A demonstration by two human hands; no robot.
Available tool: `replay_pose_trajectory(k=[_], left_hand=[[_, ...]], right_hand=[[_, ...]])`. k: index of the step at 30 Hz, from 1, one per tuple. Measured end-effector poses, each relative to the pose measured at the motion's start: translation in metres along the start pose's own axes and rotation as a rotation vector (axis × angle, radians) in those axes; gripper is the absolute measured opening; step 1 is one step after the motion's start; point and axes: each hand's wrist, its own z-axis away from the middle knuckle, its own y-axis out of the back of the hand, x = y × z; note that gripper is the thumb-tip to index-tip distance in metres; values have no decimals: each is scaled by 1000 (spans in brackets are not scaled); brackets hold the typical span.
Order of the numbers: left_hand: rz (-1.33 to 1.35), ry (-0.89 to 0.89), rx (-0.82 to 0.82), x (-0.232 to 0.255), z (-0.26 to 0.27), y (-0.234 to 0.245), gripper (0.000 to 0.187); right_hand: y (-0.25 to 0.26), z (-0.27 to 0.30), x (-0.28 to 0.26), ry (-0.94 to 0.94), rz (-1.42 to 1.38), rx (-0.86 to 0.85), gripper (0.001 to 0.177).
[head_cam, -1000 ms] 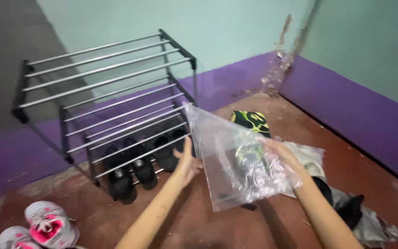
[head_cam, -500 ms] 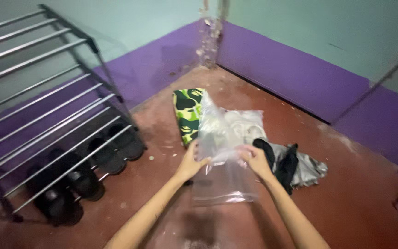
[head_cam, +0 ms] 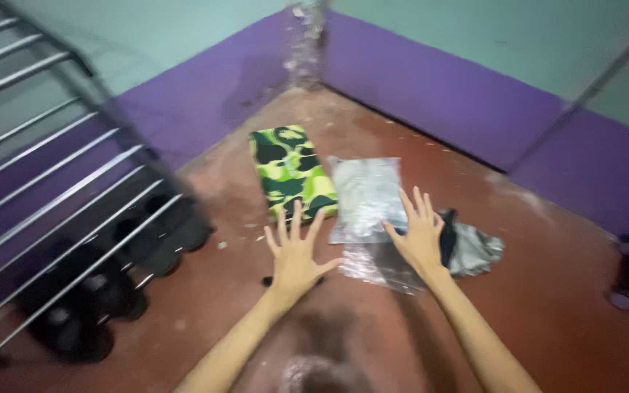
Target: The person removes several pairs of shoes and a camouflage-patterned box from a metal shoe rack and places them on the floor. Then the person assembles the metal shoe rack by inserting and securing multiple horizontal bars into the frame.
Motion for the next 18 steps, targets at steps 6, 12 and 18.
replay_pose_trajectory(k=[6, 12, 18], left_hand=[[-28, 123, 107, -42, 34, 38, 115], [-77, 424, 181, -127, 107, 85, 118], [-146, 707, 245, -228, 198, 96, 113]], right_hand=[[-14, -10, -80, 153, -142, -48, 83], [-48, -18, -192, 350, -303, -120, 84], [-84, 4, -323, 485, -326, -389, 84]])
